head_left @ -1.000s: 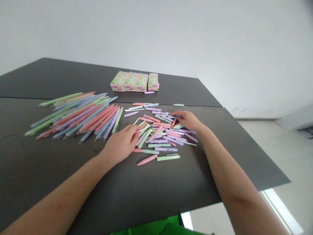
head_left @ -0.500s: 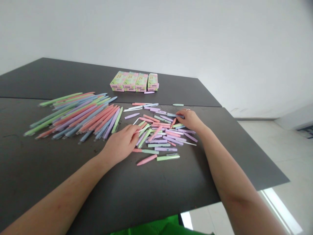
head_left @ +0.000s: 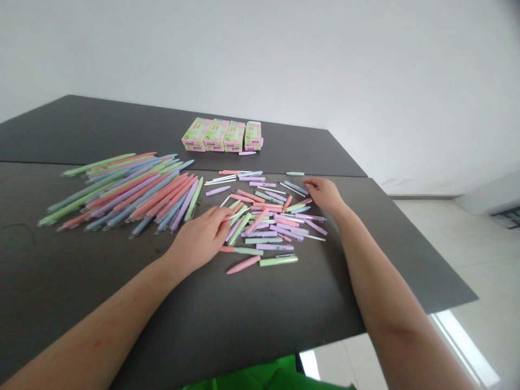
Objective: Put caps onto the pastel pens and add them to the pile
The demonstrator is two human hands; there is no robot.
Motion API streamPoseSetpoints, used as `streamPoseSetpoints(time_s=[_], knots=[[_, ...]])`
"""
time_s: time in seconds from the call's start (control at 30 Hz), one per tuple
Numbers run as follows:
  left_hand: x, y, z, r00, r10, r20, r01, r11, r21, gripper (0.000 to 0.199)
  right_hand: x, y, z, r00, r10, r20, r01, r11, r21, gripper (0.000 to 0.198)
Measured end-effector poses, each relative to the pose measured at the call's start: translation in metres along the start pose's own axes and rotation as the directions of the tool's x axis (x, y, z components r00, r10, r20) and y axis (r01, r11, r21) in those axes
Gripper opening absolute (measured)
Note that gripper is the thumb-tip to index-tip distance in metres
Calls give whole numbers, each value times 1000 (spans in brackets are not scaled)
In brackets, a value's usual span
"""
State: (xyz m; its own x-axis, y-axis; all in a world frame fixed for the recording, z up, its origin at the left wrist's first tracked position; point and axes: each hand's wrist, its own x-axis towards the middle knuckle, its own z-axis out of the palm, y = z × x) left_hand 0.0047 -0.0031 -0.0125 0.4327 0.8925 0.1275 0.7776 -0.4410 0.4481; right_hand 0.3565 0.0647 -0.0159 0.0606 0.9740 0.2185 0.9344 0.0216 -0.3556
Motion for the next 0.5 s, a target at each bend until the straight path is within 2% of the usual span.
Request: streamPoseSetpoints(time_s=[0.17, 0.3, 0.5], knots=[[1, -1, 1, 1000, 2, -1, -2, 1000, 19, 34, -1, -2, -9, 1000, 8, -22, -6, 996, 85, 30], [2, 0, 1, 1000, -1, -2, 1, 999, 51, 34, -8, -17, -24, 982, -74, 174, 42, 983, 181, 24], [3, -1, 2, 999, -10, -36, 13, 997, 76, 34, -29, -45, -42, 895, -198, 399, 153, 978, 142, 29]])
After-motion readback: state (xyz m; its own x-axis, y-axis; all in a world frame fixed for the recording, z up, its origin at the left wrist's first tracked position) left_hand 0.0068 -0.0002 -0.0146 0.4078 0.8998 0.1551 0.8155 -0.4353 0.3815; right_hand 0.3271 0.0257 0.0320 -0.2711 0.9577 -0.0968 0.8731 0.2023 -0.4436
